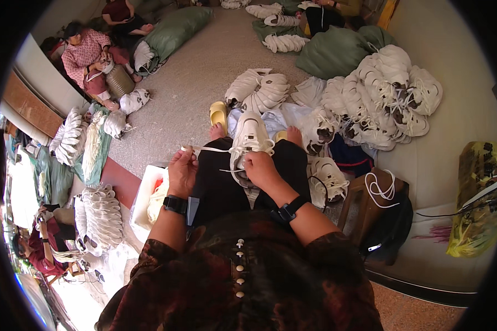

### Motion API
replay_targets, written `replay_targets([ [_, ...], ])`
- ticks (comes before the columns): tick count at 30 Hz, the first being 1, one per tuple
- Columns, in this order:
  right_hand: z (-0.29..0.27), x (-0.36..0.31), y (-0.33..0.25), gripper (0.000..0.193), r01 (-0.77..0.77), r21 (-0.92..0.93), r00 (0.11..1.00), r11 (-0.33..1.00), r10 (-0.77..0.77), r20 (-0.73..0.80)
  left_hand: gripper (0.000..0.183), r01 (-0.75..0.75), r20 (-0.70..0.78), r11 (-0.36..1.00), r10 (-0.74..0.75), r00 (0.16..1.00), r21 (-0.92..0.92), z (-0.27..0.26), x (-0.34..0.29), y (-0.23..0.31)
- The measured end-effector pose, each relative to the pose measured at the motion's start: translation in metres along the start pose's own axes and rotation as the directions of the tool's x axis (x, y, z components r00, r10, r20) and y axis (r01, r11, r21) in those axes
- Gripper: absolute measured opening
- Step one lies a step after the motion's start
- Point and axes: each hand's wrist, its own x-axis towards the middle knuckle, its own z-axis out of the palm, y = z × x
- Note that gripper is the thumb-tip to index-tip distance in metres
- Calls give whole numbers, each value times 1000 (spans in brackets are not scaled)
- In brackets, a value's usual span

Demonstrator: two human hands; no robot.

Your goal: Lacing shoelaces into white athletic shoe uppers while sitting on the floor.

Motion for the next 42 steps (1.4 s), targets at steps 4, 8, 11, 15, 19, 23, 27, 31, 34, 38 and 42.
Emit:
replay_targets([
  [4, 17, 7, 7, 8, -329, 306, 931, 894, 253, 263, 5, 146, 157, 932, -207, 966, 332, 29, -11, -27],
  [8, 12, 11, -4, 11, -496, 390, 856, 776, 363, 368, 10, 107, 190, 923, -188, 964, 371, 38, 0, -50],
  [11, 8, 11, -7, 14, -531, 370, 829, 762, 377, 413, 9, 6, 232, 901, -118, 965, 433, 37, 10, -59],
  [15, 7, 10, -9, 15, -554, 380, 817, 741, 396, 419, 7, -125, 259, 788, -45, 965, 603, 32, 17, -62],
  [19, 7, 8, -4, 18, -548, 373, 820, 749, 391, 418, 7, -430, 411, 229, 130, 902, 873, 57, 5, -44],
  [23, 8, 7, -6, 23, -504, 435, 851, 746, 343, 396, 9, -558, 558, -45, 147, 817, 828, 66, 0, -47],
  [27, 15, 7, -5, 20, -467, 493, 882, 734, 347, 319, 10, -530, 524, 8, 140, 840, 848, 58, -5, -48],
  [31, 24, 7, 0, 16, -444, 413, 895, 795, 371, 248, 13, -745, 765, -174, 142, 629, 645, 51, -23, -54],
  [34, 39, 7, 28, 10, -309, 208, 951, 928, 308, 41, 19, -800, 798, -134, 270, 539, 585, 54, -29, -53],
  [38, 16, 1, 0, 6, -170, 75, 964, 983, 150, 220, 32, -650, 621, 68, 235, 748, 757, 39, -19, -56],
  [42, -15, -27, -20, 6, 279, -355, 883, 892, -93, 460, 36, -568, 532, 179, 215, 819, 803, 43, -19, -52],
])
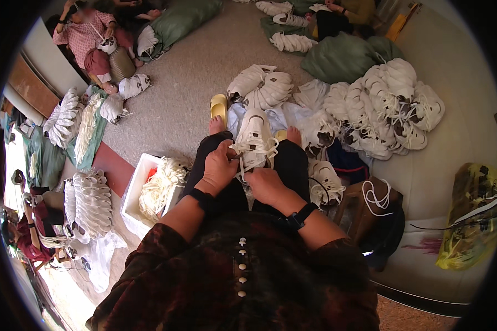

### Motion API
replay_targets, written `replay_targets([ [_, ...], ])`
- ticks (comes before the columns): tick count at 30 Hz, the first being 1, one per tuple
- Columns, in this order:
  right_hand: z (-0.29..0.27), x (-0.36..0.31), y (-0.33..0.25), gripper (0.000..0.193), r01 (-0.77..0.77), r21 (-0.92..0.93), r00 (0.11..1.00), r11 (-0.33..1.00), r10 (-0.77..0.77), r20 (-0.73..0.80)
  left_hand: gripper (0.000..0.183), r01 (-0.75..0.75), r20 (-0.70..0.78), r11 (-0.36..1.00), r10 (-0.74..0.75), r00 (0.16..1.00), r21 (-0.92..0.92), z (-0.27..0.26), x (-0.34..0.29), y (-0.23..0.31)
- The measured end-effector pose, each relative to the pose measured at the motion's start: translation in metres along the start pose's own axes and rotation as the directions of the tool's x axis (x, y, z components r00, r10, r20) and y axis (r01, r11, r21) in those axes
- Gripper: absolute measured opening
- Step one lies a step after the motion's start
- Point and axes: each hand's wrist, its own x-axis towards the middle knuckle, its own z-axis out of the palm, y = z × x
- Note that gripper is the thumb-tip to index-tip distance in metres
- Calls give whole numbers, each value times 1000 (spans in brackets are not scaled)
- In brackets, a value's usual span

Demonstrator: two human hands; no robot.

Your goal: Lacing shoelaces into white athletic shoe uppers while sitting on the floor.

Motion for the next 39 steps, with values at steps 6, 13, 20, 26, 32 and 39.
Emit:
replay_targets([
  [6, 15, -9, 4, 18, 75, -211, 992, 975, -95, -86, 51, 176, 29, 953, -175, 984, -245, 7, 0, -14],
  [13, -14, -2, 9, 22, -18, 362, 974, 932, 98, -205, 25, 170, -49, 613, -324, 945, -772, -6, -2, -41],
  [20, -79, -24, 32, 22, 300, 910, 752, 286, 515, -410, 7, 52, 98, 807, 8, 995, -588, -8, -13, -30],
  [26, -66, -24, 12, 20, 109, 802, 809, 587, 417, -415, 34, -614, 379, 783, 540, 751, 102, 16, -4, -3],
  [32, -59, -28, -3, 18, -93, 620, 879, 779, 356, -316, 27, -250, 144, 912, 309, 940, -326, 17, -6, -13],
  [39, -3, -2, -9, 25, -11, -11, 991, 1000, 9, -131, 5, 270, 52, 565, -371, 927, -780, 18, 4, -55],
])
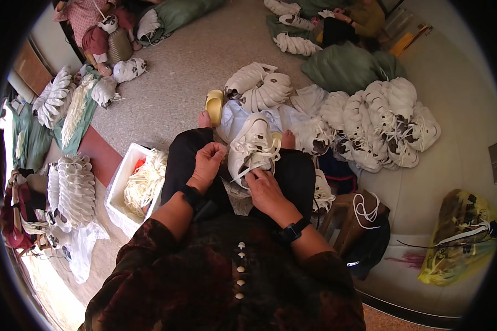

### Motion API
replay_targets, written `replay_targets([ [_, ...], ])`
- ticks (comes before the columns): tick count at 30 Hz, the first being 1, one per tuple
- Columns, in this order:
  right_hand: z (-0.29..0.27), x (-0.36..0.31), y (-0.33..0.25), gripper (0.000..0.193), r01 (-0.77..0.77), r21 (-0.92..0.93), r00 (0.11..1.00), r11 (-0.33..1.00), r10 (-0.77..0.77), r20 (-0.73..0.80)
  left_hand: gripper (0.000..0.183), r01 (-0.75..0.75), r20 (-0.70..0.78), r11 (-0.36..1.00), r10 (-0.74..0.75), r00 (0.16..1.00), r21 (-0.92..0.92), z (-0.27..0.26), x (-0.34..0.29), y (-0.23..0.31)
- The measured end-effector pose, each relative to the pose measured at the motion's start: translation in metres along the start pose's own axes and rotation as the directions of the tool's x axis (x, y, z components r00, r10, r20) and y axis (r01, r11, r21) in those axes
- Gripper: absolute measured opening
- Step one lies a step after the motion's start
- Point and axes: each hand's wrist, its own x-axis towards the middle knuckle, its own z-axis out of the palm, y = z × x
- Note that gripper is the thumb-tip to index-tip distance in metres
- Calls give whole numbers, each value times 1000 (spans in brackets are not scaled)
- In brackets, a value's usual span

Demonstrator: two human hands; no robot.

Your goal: Lacing shoelaces into white athletic shoe uppers while sitting on the floor.

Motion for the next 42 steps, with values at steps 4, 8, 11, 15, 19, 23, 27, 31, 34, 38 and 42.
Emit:
replay_targets([
  [4, 7, 7, 3, 33, -13, -82, 997, 997, 19, 81, 4, -130, 142, 962, 98, 985, 239, 3, -4, -6],
  [8, -23, 7, 28, 44, -283, 296, 955, 912, 296, 0, 4, -45, 131, 987, 25, 991, 153, -3, 1, 2],
  [11, -73, -15, 61, 54, -147, 943, 815, 299, 577, -55, 6, -67, 159, 992, 49, 986, 106, -4, -7, 11],
  [15, -95, -39, 78, 62, 157, 947, 676, 281, 668, -310, 34, -632, 559, 651, 362, 746, 421, 14, -14, 27],
  [19, -80, -46, 80, 59, 168, 935, 616, 312, 708, -347, 42, -778, 776, 230, 122, 619, 585, 38, -18, 34],
  [23, -68, -56, 84, 65, 69, 967, 655, 245, 720, -229, 30, -822, 801, 132, 187, 569, 553, 40, -14, 22],
  [27, -71, -66, 83, 63, 40, 965, 644, 258, 732, -222, 21, -869, 846, 171, 204, 493, 465, 34, -20, 19],
  [31, -73, -60, 73, 48, 147, 953, 635, 264, 714, -296, 18, -837, 829, 106, 120, 547, 537, 42, -24, 8],
  [34, -76, -59, 62, 45, 99, 954, 667, 282, 693, -274, 16, -810, 813, 92, 10, 582, 579, 40, -21, 8],
  [38, -79, -65, 57, 42, 69, 949, 693, 308, 670, -268, 33, -655, 663, 344, 112, 740, 673, 37, -26, 32],
  [42, -73, -55, 45, 38, -100, 828, 752, 552, 586, -300, 54, -349, 255, 741, 243, 936, 573, 8, -21, 77],
])
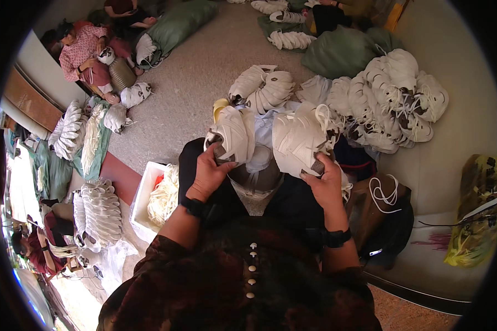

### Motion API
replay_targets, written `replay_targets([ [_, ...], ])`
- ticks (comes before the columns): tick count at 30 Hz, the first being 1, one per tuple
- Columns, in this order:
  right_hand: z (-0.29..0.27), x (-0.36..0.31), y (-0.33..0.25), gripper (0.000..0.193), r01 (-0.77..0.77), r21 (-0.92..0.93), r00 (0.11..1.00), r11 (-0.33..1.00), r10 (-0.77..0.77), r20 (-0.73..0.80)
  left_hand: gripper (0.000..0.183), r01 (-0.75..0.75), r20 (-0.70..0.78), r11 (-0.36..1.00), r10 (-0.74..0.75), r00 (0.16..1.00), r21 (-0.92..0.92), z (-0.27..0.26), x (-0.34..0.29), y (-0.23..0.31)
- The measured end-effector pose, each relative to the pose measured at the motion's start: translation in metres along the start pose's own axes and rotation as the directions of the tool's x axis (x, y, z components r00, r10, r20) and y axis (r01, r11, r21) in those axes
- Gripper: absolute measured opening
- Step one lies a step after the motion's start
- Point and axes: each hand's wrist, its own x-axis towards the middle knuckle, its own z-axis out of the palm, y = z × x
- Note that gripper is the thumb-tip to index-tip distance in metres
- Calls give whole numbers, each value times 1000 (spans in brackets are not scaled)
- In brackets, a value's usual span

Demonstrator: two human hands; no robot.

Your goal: Lacing shoelaces into white athletic shoe uppers while sitting on the floor.

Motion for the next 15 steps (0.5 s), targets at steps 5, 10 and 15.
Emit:
replay_targets([
  [5, 47, 3, 5, 34, 357, -599, 919, 717, -155, 363, 44, -82, -311, 914, -50, 949, -397, -58, 16, 18],
  [10, 78, -1, 51, 23, 459, -560, 797, 690, -40, 603, 48, -47, -402, 932, -108, 909, -358, -80, 10, 17],
  [15, 77, 12, 58, 33, 377, -643, 779, 667, 148, 610, 41, 29, -467, 957, -168, 868, -290, -89, 2, 13],
])
